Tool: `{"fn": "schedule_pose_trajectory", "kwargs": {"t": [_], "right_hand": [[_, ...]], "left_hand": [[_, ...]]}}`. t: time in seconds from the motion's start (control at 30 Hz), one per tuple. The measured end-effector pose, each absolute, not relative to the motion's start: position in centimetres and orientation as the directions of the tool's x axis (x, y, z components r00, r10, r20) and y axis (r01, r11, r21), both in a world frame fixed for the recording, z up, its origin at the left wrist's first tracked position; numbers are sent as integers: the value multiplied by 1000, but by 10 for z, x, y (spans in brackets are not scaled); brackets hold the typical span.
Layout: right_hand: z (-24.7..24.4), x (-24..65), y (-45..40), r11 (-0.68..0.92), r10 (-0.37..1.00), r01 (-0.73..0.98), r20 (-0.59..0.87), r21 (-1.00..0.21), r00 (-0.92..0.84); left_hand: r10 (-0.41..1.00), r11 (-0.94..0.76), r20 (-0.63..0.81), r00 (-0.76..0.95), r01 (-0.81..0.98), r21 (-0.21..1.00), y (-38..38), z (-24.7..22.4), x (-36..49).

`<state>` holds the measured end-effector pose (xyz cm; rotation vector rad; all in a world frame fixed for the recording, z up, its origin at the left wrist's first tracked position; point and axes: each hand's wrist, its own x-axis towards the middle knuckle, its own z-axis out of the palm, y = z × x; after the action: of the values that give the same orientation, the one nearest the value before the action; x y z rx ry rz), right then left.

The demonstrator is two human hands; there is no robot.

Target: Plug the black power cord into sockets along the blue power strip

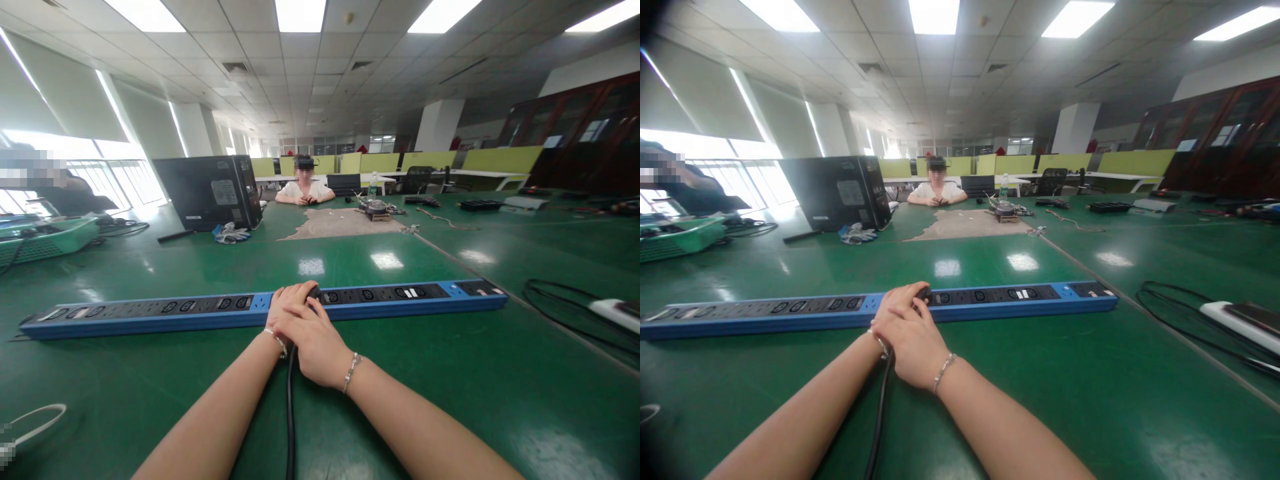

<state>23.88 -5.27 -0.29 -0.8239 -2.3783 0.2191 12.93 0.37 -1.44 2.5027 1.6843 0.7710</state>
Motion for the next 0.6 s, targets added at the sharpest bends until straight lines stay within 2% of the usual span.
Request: {"fn": "schedule_pose_trajectory", "kwargs": {"t": [0.6], "right_hand": [[-1,241,-56,793,607,549,425,-265,-671]], "left_hand": [[865,-429,405,296,855,292,2,-15,128]]}}
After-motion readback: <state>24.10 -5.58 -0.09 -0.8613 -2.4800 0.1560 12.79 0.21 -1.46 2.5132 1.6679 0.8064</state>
